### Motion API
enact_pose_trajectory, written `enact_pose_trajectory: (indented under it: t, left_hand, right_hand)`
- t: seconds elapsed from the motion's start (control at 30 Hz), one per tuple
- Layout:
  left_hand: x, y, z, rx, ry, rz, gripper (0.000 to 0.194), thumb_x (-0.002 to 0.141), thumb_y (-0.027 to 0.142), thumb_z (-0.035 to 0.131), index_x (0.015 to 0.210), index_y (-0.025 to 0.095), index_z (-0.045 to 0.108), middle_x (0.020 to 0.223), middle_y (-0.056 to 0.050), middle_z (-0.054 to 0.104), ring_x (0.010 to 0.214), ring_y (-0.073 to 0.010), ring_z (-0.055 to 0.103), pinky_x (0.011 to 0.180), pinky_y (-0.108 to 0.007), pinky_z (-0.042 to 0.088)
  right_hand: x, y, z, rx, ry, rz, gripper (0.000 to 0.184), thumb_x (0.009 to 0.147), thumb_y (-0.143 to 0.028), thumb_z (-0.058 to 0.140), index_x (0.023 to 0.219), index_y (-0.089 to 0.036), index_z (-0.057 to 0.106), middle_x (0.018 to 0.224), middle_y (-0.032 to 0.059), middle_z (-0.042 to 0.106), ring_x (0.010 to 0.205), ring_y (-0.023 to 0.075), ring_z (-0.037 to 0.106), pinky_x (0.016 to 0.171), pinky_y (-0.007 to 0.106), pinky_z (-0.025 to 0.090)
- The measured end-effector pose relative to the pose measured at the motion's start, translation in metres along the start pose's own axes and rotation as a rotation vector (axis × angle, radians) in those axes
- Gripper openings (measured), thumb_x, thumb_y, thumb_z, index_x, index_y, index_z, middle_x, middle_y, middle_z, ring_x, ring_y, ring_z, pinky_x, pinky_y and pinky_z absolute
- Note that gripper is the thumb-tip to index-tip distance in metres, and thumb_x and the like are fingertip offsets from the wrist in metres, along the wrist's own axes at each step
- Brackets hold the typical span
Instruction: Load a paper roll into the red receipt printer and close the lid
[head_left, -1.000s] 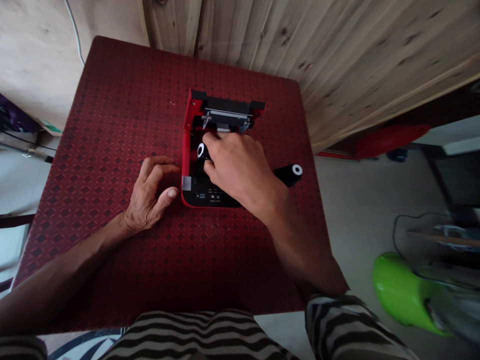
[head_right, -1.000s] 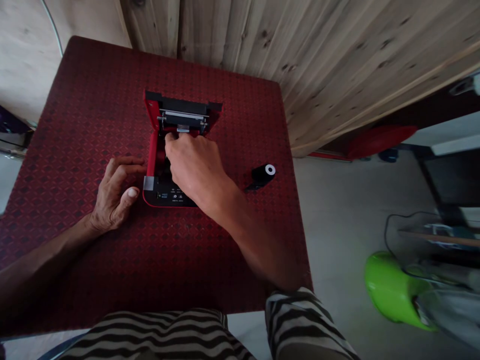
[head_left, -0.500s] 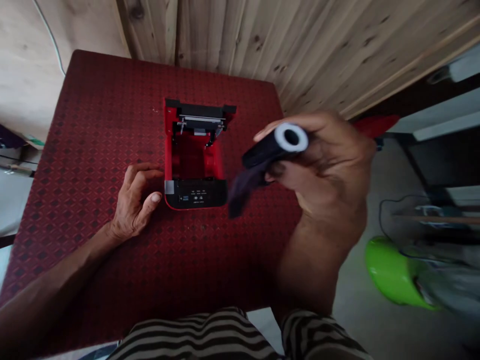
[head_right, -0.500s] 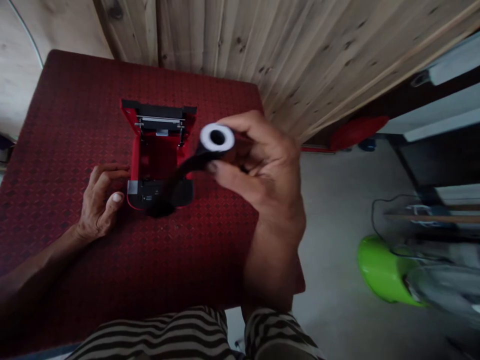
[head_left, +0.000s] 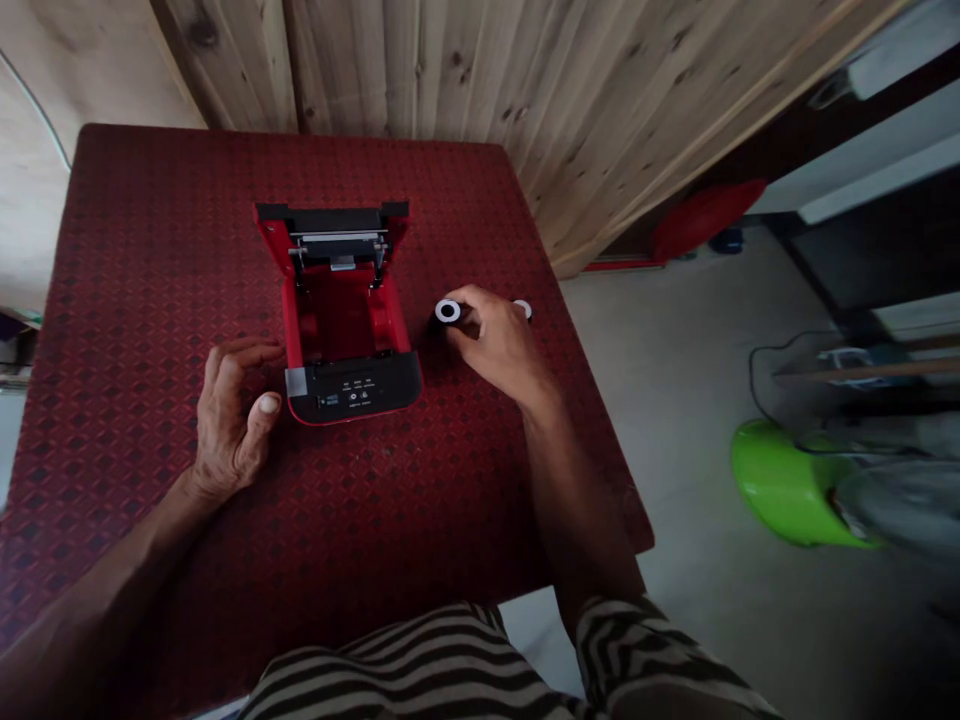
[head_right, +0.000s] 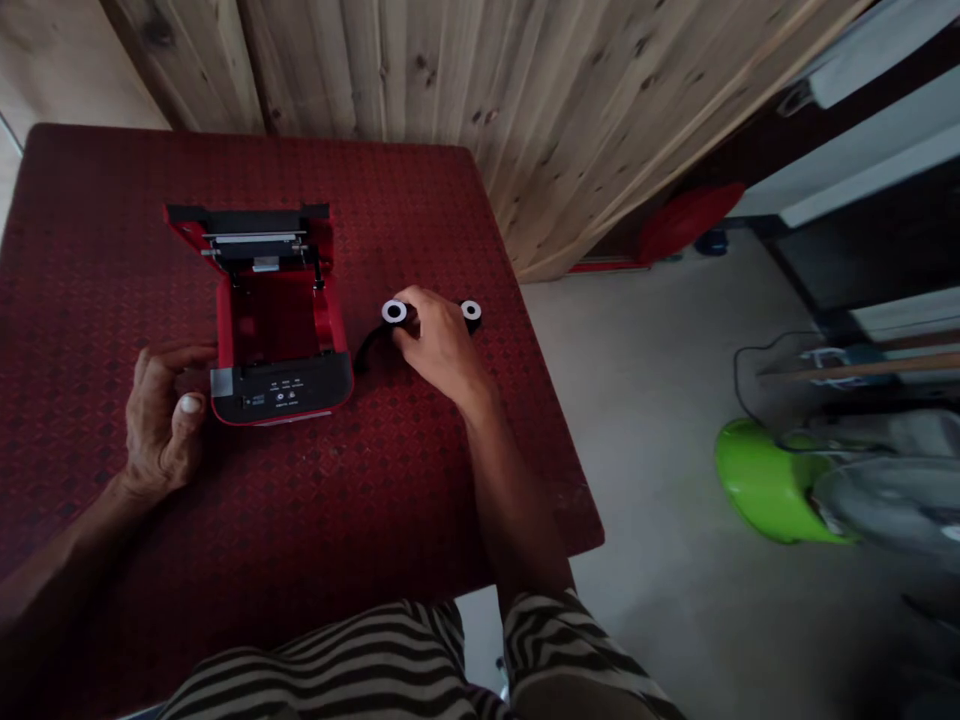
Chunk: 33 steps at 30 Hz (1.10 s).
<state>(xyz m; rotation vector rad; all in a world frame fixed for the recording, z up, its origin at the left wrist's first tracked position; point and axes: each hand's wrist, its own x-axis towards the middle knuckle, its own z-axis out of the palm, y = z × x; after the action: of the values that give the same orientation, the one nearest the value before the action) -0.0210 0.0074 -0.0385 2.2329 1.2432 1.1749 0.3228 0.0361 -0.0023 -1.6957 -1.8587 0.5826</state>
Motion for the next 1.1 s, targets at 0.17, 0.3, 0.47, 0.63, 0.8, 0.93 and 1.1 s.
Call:
enact_pose_trajectory:
  t: [0.17, 0.3, 0.47, 0.63, 0.8, 0.93, 1.1]
  left_hand:
    - [0.001, 0.001, 0.000, 0.016, 0.003, -0.017, 0.046, 0.111, 0.058, 0.042, 0.134, 0.026, 0.064, 0.128, -0.012, 0.068, 0.120, -0.0335, 0.063, 0.101, -0.055, 0.053]
    - [0.002, 0.002, -0.001, 0.026, 0.002, -0.023, 0.046, 0.110, 0.060, 0.041, 0.133, 0.027, 0.064, 0.127, -0.011, 0.068, 0.121, -0.0339, 0.063, 0.103, -0.056, 0.052]
    - [0.002, 0.003, -0.001, 0.037, 0.013, -0.033, 0.048, 0.110, 0.060, 0.042, 0.133, 0.025, 0.065, 0.128, -0.012, 0.069, 0.123, -0.0352, 0.064, 0.104, -0.057, 0.051]
    - [0.002, 0.003, -0.001, 0.031, 0.015, -0.044, 0.049, 0.109, 0.062, 0.041, 0.133, 0.026, 0.066, 0.129, -0.012, 0.070, 0.123, -0.0360, 0.064, 0.105, -0.058, 0.051]
    - [0.002, 0.001, -0.001, 0.034, 0.005, -0.039, 0.045, 0.109, 0.059, 0.043, 0.134, 0.028, 0.065, 0.131, -0.010, 0.069, 0.122, -0.0357, 0.064, 0.104, -0.058, 0.052]
    - [0.002, 0.000, -0.001, 0.039, 0.008, -0.033, 0.046, 0.109, 0.060, 0.042, 0.132, 0.028, 0.065, 0.129, -0.010, 0.070, 0.126, -0.0363, 0.064, 0.107, -0.059, 0.052]
    - [0.002, 0.000, -0.001, 0.022, 0.002, -0.012, 0.045, 0.110, 0.060, 0.042, 0.131, 0.027, 0.065, 0.128, -0.011, 0.069, 0.124, -0.0358, 0.063, 0.104, -0.058, 0.052]
  right_hand:
    - [0.001, 0.013, 0.005, -0.069, -0.016, 0.065, 0.033, 0.088, -0.014, 0.060, 0.119, -0.020, 0.069, 0.114, 0.0099, 0.081, 0.101, 0.0273, 0.076, 0.092, 0.044, 0.058]
    - [-0.005, 0.010, 0.006, -0.075, -0.005, 0.114, 0.056, 0.090, -0.011, 0.062, 0.145, -0.011, 0.061, 0.134, 0.0190, 0.078, 0.105, 0.0277, 0.077, 0.095, 0.047, 0.061]
    - [-0.043, -0.017, -0.025, -0.114, 0.229, 0.017, 0.045, 0.095, -0.016, 0.065, 0.140, -0.020, 0.069, 0.137, 0.0145, 0.076, 0.099, 0.0246, 0.077, 0.095, 0.047, 0.064]
    - [-0.074, 0.001, -0.052, 0.001, 0.757, 0.229, 0.032, 0.096, -0.049, 0.074, 0.120, -0.027, 0.072, 0.115, 0.0093, 0.079, 0.102, 0.0267, 0.076, 0.092, 0.049, 0.064]
    - [-0.057, 0.050, -0.017, 0.210, 0.516, 0.495, 0.082, 0.073, -0.067, 0.088, 0.135, -0.019, 0.064, 0.138, 0.0215, 0.073, 0.115, 0.0320, 0.075, 0.100, 0.053, 0.061]
    - [-0.038, 0.057, 0.011, -0.005, 0.544, 0.446, 0.055, 0.078, -0.052, 0.087, 0.119, -0.020, 0.069, 0.122, 0.0162, 0.078, 0.109, 0.0298, 0.072, 0.104, 0.054, 0.057]
    - [-0.030, 0.061, 0.022, -0.172, 0.630, 0.418, 0.013, 0.086, -0.033, 0.075, 0.090, -0.024, 0.067, 0.101, 0.0090, 0.076, 0.100, 0.0287, 0.070, 0.099, 0.053, 0.057]
